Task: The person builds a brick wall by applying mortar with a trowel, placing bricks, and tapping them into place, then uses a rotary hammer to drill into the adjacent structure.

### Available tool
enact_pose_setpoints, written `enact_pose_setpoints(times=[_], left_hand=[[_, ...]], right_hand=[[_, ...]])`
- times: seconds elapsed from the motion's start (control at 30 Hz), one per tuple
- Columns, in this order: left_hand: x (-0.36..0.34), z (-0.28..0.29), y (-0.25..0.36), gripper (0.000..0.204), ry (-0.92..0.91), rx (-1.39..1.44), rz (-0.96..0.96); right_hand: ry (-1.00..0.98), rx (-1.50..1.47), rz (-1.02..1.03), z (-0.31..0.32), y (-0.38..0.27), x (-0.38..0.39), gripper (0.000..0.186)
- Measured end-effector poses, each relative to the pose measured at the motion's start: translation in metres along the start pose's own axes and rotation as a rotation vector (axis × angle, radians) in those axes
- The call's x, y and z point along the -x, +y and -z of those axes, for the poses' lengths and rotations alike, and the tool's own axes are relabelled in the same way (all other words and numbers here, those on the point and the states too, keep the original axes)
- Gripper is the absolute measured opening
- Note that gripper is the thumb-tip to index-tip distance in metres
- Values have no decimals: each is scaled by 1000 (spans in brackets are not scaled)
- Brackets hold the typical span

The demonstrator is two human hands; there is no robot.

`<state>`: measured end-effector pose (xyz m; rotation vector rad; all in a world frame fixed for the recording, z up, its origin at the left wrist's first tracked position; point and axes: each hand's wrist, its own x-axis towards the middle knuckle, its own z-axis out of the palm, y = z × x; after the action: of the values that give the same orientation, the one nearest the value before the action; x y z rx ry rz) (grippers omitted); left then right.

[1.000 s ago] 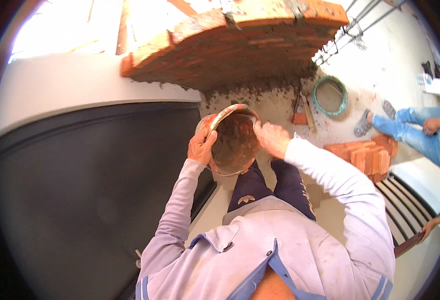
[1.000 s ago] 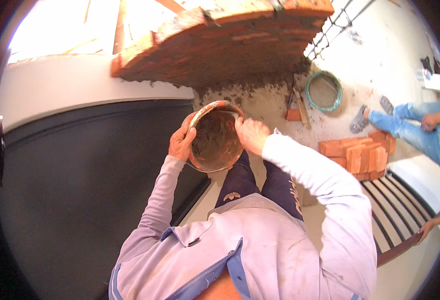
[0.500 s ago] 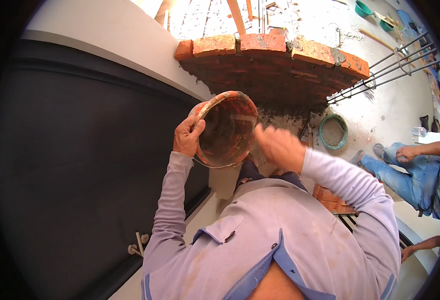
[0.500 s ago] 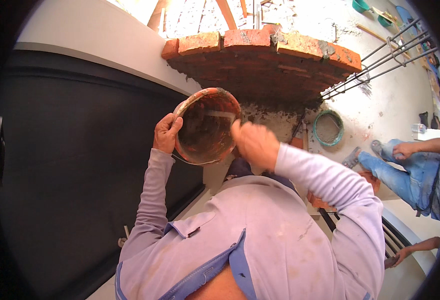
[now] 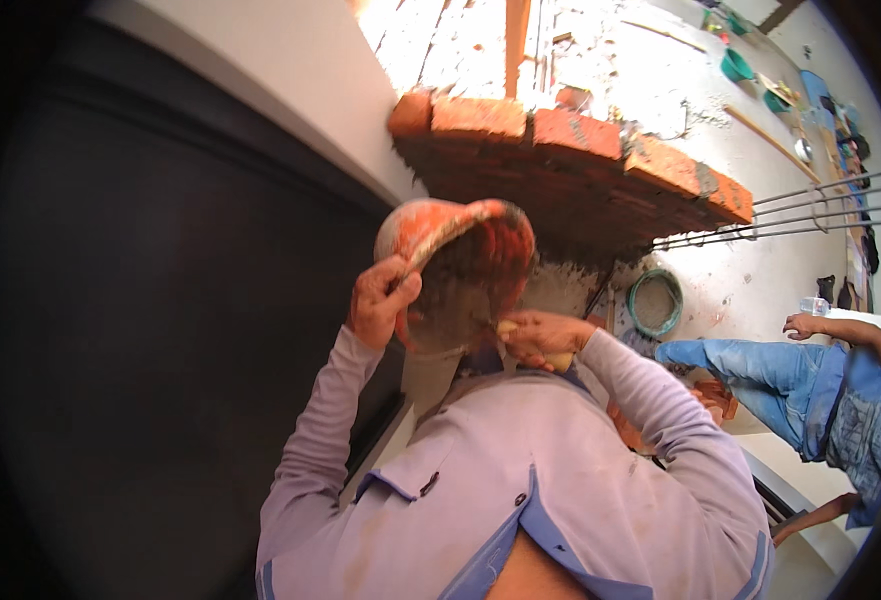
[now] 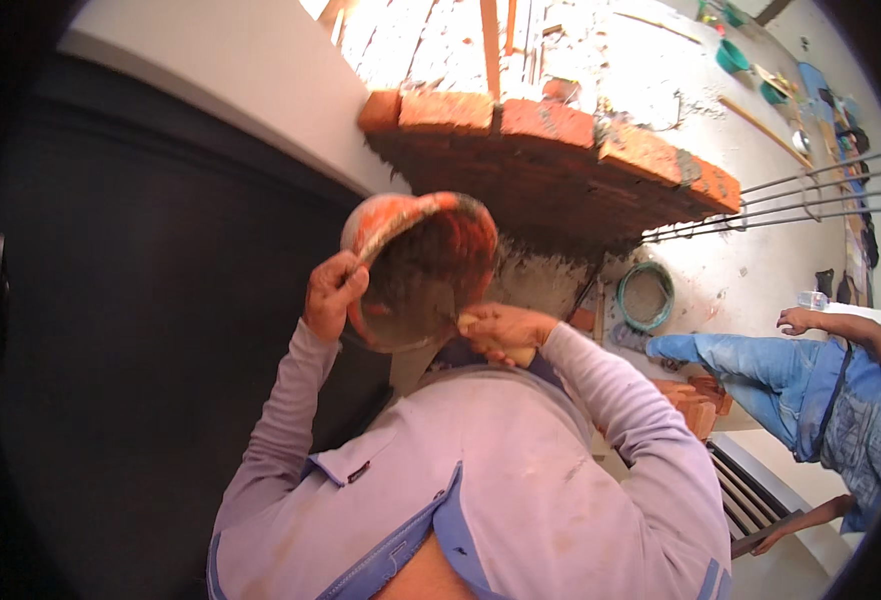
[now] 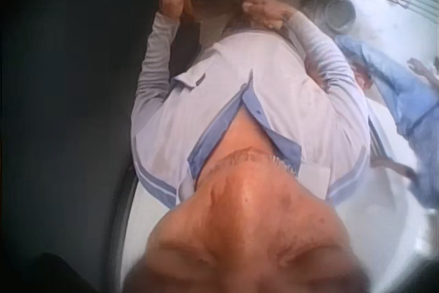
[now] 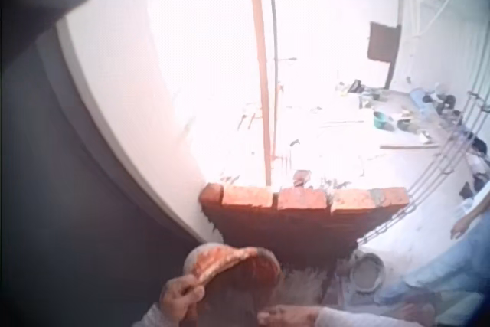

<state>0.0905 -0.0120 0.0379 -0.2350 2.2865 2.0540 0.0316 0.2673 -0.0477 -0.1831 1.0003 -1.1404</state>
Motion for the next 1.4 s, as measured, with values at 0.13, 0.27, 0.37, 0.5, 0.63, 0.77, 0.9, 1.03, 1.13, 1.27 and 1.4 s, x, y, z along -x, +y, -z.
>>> enact_pose_setpoints(times=[0.13, 0.27, 0.37, 0.5, 0.63, 0.77, 0.9, 1.03, 1.13, 1.27, 1.4], left_hand=[[6, 19, -26, 25, 160, 120, -119], [8, 23, -46, 29, 280, 254, -117], [8, 13, -44, 30, 309, 253, -112], [4, 10, -40, 27, 225, 248, -74], [-4, 5, -28, 27, 184, 72, -62], [-5, 11, -18, 32, 282, 20, -51], [-14, 0, -16, 32, 294, 66, 63], [-15, -31, -11, 31, 240, 118, 20], [-11, -30, -21, 30, 272, 109, 51], [-10, -40, -32, 27, 250, 172, 166], [-25, -48, -26, 27, 227, 175, 123]], right_hand=[[54, 151, 36, -29, -49, 6, 22], [675, 1409, 493, -57, -47, 14, 37], [661, 1740, 265, -53, -70, 32, 51], [746, 1816, 315, -51, -82, 51, 59], [658, 2017, 459, -31, -94, 25, 55], [304, 2274, 303, -24, -76, 43, 48], [240, 2269, 159, -23, -142, 84, 47], [616, 2224, 386, -3, -136, 63, 75], [348, 2183, 428, 14, -97, 49, 57], [153, 2040, 220, 17, -132, 80, 48], [204, 2065, 405, 7, -134, 81, 35]])
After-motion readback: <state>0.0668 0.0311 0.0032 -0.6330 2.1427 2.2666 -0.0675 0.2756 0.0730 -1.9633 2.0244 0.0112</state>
